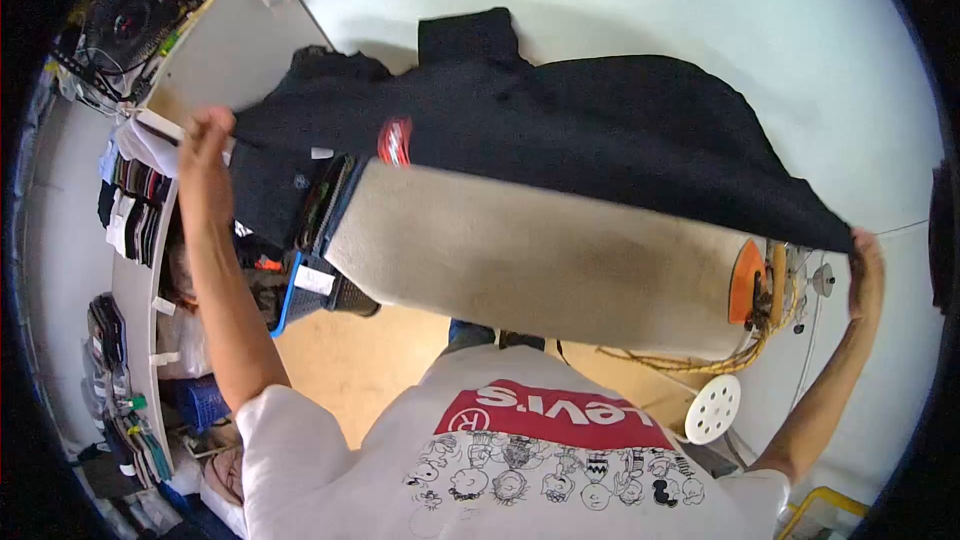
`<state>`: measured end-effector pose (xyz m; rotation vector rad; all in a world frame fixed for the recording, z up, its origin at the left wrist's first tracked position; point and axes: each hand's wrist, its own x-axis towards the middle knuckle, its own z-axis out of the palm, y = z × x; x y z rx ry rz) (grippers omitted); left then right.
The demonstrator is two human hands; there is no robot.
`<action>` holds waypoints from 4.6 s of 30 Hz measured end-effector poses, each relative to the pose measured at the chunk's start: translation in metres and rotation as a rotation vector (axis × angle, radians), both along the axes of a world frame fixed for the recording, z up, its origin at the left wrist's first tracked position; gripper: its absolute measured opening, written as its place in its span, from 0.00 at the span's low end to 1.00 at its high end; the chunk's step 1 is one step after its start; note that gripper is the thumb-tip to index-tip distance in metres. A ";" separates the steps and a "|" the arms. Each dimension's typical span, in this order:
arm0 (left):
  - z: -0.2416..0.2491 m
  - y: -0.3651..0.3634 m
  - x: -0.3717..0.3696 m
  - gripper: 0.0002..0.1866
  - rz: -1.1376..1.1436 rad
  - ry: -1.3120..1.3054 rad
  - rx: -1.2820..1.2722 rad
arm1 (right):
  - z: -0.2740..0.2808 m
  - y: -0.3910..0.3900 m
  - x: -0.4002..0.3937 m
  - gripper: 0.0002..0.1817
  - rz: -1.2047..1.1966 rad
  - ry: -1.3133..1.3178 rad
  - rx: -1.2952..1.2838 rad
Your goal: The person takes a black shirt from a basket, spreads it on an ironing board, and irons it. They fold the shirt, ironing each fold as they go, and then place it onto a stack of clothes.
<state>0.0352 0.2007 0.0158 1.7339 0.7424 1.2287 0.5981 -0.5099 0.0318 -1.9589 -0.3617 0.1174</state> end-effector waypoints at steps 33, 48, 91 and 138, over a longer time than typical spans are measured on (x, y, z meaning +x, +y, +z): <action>-0.210 -0.160 0.013 0.19 -0.414 0.074 -1.052 | -0.219 0.574 -0.245 0.33 0.960 -0.241 -0.922; -0.236 -0.067 0.027 0.24 -0.258 0.512 -0.845 | -0.230 0.369 -0.351 0.26 0.914 0.172 -0.440; -0.255 -0.011 0.079 0.07 0.300 0.621 -0.064 | -0.145 0.363 -0.130 0.27 0.483 0.181 -0.598; -0.288 0.152 0.257 0.17 -0.116 1.358 0.627 | -0.185 0.095 0.048 0.30 -0.290 0.133 -0.656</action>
